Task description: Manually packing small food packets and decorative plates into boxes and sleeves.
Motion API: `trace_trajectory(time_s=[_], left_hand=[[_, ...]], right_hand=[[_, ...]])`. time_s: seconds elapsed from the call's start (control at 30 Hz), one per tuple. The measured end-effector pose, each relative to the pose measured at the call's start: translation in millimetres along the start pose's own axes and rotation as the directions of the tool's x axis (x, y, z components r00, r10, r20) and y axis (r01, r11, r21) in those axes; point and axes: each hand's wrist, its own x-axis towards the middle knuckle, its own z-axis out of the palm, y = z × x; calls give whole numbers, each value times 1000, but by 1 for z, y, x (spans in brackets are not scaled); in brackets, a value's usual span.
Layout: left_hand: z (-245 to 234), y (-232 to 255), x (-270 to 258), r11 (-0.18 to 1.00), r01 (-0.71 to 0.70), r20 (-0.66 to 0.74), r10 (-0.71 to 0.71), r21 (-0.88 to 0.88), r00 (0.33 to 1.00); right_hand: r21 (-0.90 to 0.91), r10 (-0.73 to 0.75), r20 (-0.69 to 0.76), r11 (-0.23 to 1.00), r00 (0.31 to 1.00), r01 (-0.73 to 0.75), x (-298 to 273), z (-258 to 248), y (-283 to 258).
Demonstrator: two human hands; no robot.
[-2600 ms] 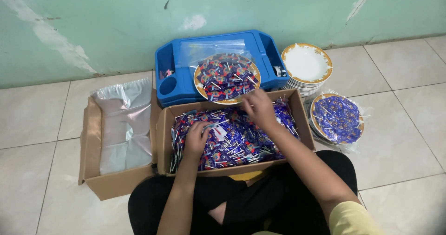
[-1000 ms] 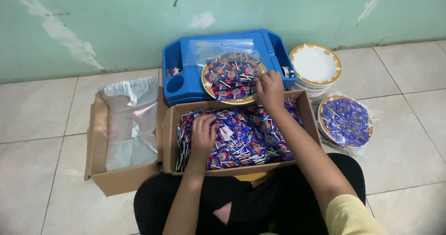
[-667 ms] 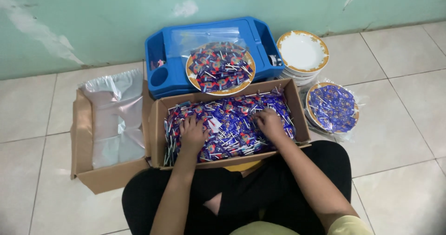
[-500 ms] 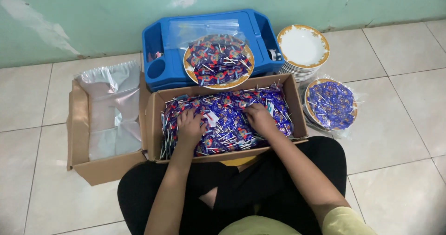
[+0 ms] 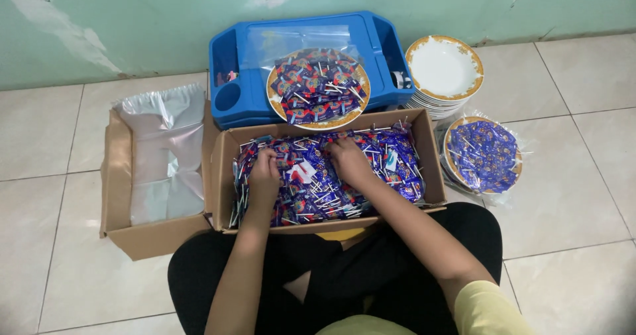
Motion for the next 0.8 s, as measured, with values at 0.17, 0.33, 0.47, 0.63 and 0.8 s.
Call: trace_trajectory(time_s=[0.17, 0.33, 0.47, 0.63, 0.8], left_hand=[[-3, -8, 1, 984, -44, 65, 56, -170, 996], [-7, 1, 7, 987, -82, 34, 88, -138, 996], [-17, 7, 10, 988, -117, -55, 112, -97, 992], [-11, 7, 6, 968, -76, -117, 49, -240, 992], [-12, 19, -1, 946, 84, -22, -95, -313, 995]], right_hand=[[-186, 1, 117, 982, 993, 21, 14, -2, -21], [-219, -94, 165, 967, 982, 129, -9, -2, -37], [121, -38, 63, 992, 997, 30, -28, -67, -56], [329, 147, -174, 941, 974, -83, -31, -134, -43], [59, 60, -530, 998, 846, -34, -18, -159, -31]])
